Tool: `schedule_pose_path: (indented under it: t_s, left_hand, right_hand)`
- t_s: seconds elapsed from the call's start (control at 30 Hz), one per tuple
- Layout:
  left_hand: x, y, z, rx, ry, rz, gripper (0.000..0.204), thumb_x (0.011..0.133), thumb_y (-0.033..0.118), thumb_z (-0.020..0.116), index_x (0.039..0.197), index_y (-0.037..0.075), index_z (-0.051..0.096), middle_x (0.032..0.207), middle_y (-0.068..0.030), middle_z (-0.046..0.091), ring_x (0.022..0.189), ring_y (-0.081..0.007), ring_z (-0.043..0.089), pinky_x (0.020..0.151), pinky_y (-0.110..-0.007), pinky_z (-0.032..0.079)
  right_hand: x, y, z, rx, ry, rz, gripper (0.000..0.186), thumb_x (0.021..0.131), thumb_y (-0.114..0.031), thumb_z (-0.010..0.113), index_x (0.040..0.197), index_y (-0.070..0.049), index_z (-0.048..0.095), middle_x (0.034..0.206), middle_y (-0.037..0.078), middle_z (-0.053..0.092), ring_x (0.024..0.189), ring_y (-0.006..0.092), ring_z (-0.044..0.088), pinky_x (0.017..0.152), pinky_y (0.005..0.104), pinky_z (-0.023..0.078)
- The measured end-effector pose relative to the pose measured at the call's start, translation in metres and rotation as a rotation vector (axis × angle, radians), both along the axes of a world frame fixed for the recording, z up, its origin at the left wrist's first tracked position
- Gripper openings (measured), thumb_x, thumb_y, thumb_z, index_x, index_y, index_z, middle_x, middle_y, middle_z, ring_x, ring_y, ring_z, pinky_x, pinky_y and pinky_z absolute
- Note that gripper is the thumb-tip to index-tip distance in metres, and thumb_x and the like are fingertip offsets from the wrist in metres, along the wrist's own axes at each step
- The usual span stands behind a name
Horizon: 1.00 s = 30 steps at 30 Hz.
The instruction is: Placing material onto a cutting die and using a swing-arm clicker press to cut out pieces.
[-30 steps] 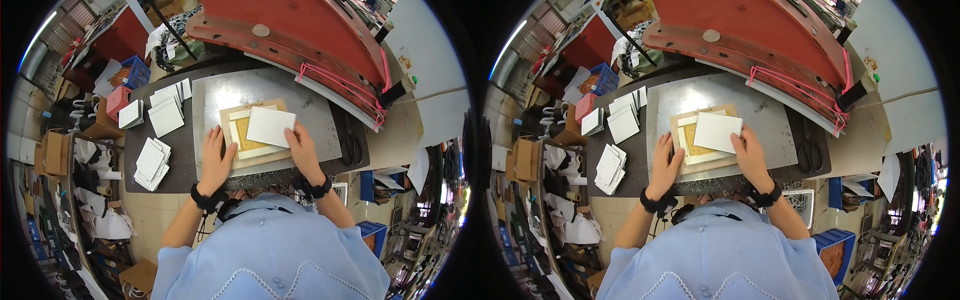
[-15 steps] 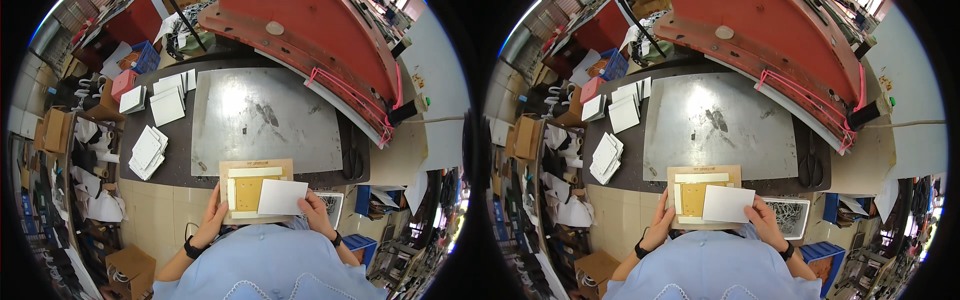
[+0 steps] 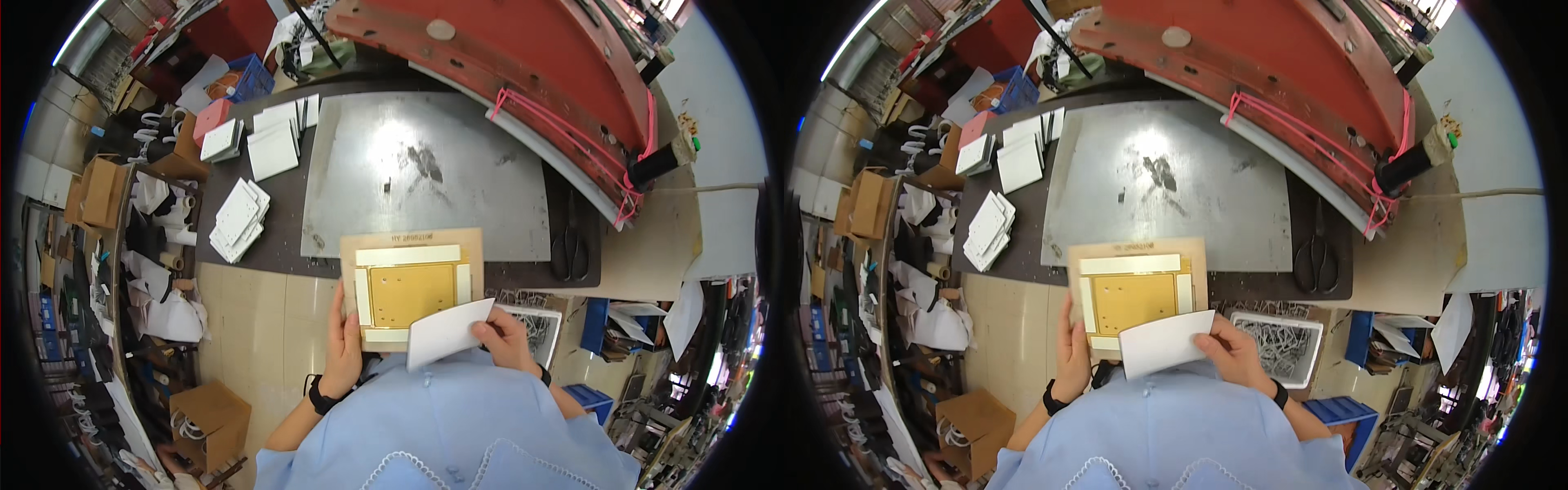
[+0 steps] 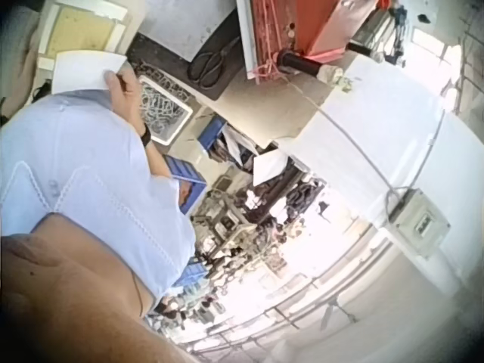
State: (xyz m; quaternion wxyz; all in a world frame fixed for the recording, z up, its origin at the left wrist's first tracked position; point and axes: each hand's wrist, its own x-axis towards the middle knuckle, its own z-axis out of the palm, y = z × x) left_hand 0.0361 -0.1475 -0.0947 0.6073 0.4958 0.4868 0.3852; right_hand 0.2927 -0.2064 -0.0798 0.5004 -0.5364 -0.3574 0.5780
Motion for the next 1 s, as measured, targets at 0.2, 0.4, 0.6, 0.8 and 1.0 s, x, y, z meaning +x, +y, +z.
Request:
schedule_pose_path:
  t_s: [0.2,0.4,0.6,0.8,1.0]
  left_hand:
    - [-0.014,-0.013,-0.027,-0.008,0.146,0.03,0.051,0.106,0.011,0.034,0.153,-0.005,0.022,0.151,-0.0212,0.038,0.138,-0.0264,0.039,0.113,-0.034,0.031]
    - [-0.024,0.019,-0.021,0.02,0.179,-0.087,0.052,0.106,0.014,0.038,0.154,0.0,0.023,0.152,-0.0202,0.038,0.136,-0.0236,0.042,0.111,-0.032,0.033]
    - [-0.044,0.072,0.022,-0.166,-0.192,0.028,0.046,0.106,0.021,0.041,0.149,0.004,0.034,0.132,-0.0129,0.058,0.106,-0.0174,0.063,0.082,-0.028,0.055]
    - [-0.112,0.112,0.035,-0.607,-0.824,0.079,0.024,0.103,0.012,0.044,0.122,0.001,0.052,0.093,-0.0062,0.055,0.074,-0.0094,0.051,0.057,-0.017,0.046]
    - [-0.131,0.118,0.032,-0.795,-1.314,-0.017,0.018,0.101,0.008,0.044,0.117,-0.002,0.044,0.091,-0.0054,0.042,0.071,-0.0095,0.043,0.053,-0.016,0.044]
  right_hand:
    - [0.0,-0.008,-0.021,-0.137,-0.097,0.069,0.017,0.097,-0.013,0.062,0.104,0.002,0.064,0.094,0.002,0.064,0.088,0.0084,0.055,0.079,0.0255,0.047]
    - [-0.019,-0.008,-0.034,-0.189,0.05,-0.048,0.017,0.097,-0.017,0.065,0.101,0.0,0.065,0.089,-0.001,0.061,0.083,0.007,0.053,0.075,0.0242,0.045]
    - [-0.025,0.034,0.015,0.0,0.087,-0.244,0.012,0.098,-0.019,0.063,0.098,-0.007,0.064,0.084,-0.004,0.059,0.077,0.0054,0.051,0.068,0.0215,0.042]
    - [0.002,0.059,0.021,0.21,0.165,-0.595,0.012,0.097,-0.018,0.066,0.098,-0.006,0.065,0.077,-0.005,0.059,0.058,0.0008,0.046,0.048,0.0172,0.032]
    - [-0.051,0.077,0.037,0.13,-0.167,-0.411,0.022,0.096,-0.011,0.062,0.114,0.001,0.055,0.085,0.003,0.062,0.061,0.0037,0.053,0.051,0.0174,0.04]
